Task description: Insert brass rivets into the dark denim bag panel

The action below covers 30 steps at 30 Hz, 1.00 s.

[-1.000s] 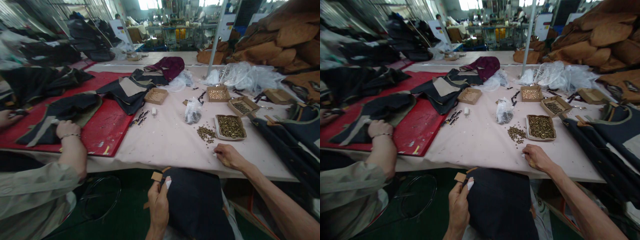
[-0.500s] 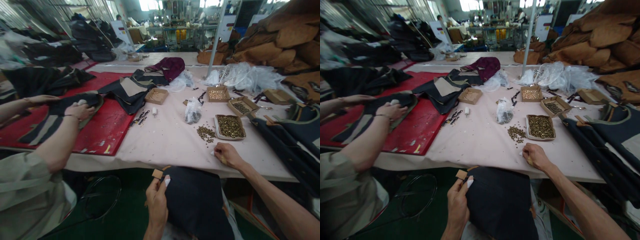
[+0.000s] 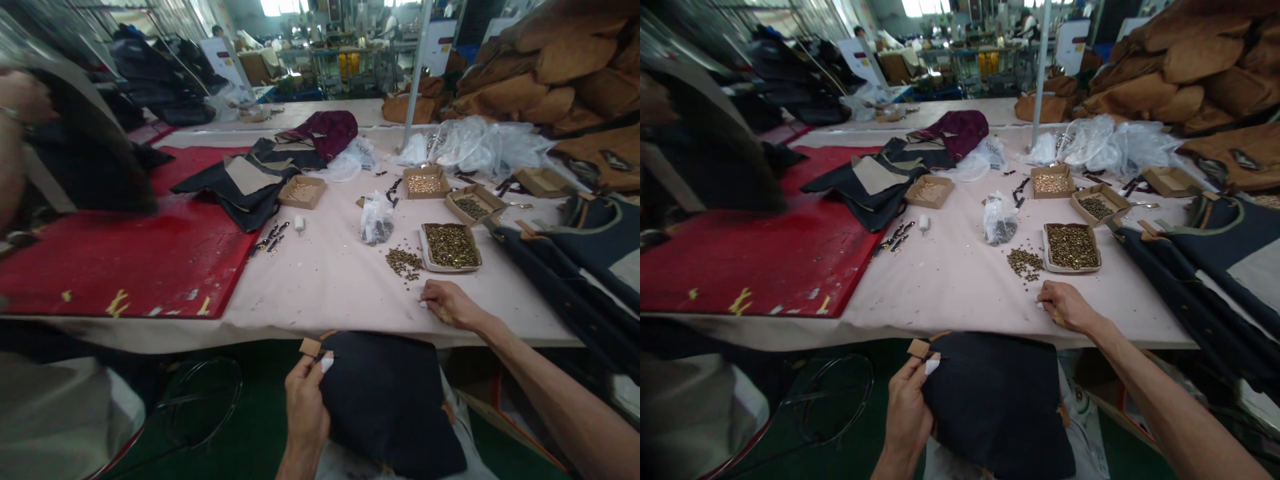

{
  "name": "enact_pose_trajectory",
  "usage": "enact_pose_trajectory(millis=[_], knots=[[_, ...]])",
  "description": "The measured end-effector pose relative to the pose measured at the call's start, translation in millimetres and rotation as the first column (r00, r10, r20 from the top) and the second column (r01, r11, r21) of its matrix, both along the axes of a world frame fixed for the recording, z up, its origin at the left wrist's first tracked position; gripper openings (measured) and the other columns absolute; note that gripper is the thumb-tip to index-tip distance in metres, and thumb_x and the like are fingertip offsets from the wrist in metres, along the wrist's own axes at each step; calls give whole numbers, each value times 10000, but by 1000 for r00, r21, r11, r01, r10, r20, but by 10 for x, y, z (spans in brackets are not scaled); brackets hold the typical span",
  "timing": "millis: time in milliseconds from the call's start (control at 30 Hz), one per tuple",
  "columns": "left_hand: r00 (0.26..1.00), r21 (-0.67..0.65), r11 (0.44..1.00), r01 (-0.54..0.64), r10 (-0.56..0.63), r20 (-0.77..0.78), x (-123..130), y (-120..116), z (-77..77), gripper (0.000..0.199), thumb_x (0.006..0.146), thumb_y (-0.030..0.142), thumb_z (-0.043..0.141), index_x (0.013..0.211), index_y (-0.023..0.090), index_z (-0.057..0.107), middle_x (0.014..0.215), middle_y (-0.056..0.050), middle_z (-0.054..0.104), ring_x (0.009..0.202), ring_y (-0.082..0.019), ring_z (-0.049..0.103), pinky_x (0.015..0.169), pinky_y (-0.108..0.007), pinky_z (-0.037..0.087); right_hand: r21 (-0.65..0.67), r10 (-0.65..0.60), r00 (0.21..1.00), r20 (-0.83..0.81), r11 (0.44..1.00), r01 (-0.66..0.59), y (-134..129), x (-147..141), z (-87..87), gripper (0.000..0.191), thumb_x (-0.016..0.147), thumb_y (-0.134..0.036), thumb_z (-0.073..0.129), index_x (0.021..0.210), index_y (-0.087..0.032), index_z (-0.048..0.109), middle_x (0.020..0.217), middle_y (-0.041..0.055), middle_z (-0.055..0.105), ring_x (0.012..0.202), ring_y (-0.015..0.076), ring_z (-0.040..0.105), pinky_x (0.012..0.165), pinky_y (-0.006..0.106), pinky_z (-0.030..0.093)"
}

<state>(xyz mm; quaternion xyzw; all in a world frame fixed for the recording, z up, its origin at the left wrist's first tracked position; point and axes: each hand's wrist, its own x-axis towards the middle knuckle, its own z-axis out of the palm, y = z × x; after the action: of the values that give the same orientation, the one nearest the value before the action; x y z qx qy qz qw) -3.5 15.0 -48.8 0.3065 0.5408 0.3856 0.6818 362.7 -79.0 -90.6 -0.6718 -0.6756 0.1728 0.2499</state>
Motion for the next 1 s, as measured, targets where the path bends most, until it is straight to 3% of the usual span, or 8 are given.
enact_pose_trajectory(millis=[133,267,433,733,833,1000], knots=[[999,-39,999,35,-34,15,51,18,147,288,567,279,934,776,141,793,757,-36,723,716,-163,639,711,-252,535,18,-23,999,-35,1000,24,10,-32,-20,208,899,-94,567,803,-213,708,865,47,668,804,210,635,749,307,438],[999,-40,998,47,-47,11,58,25,154,321,564,275,938,821,128,814,757,-42,725,732,-177,657,724,-264,546,27,-50,995,-90,998,53,-1,25,-85,188,892,-117,581,840,-208,737,844,50,688,757,208,641,705,301,461],[999,-77,996,35,-32,33,50,4,167,345,545,269,957,821,123,811,822,-64,764,766,-181,681,746,-260,556,33,-78,988,-136,996,84,-47,164,-113,260,894,-114,565,1019,-195,778,932,76,732,796,225,669,702,307,499],[1000,-85,996,2,-1,15,90,-2,161,310,514,265,951,736,124,788,754,-58,753,687,-174,660,670,-256,539,-34,-9,999,-30,999,8,-32,100,-29,225,847,-93,599,884,-230,774,912,50,719,836,211,672,764,298,470],[999,-67,997,24,-22,33,120,-5,159,300,545,256,942,782,131,806,730,-37,729,695,-167,654,685,-252,534,-55,-96,995,20,994,97,51,68,-116,196,791,-102,608,839,-221,756,871,50,721,806,217,659,737,298,452],[998,-40,998,49,-48,39,147,-19,133,302,592,268,929,834,128,816,797,-49,744,767,-191,682,759,-278,556,-96,-289,953,94,950,298,229,32,-276,113,744,-163,665,647,-216,687,626,34,658,588,200,582,580,307,346]])
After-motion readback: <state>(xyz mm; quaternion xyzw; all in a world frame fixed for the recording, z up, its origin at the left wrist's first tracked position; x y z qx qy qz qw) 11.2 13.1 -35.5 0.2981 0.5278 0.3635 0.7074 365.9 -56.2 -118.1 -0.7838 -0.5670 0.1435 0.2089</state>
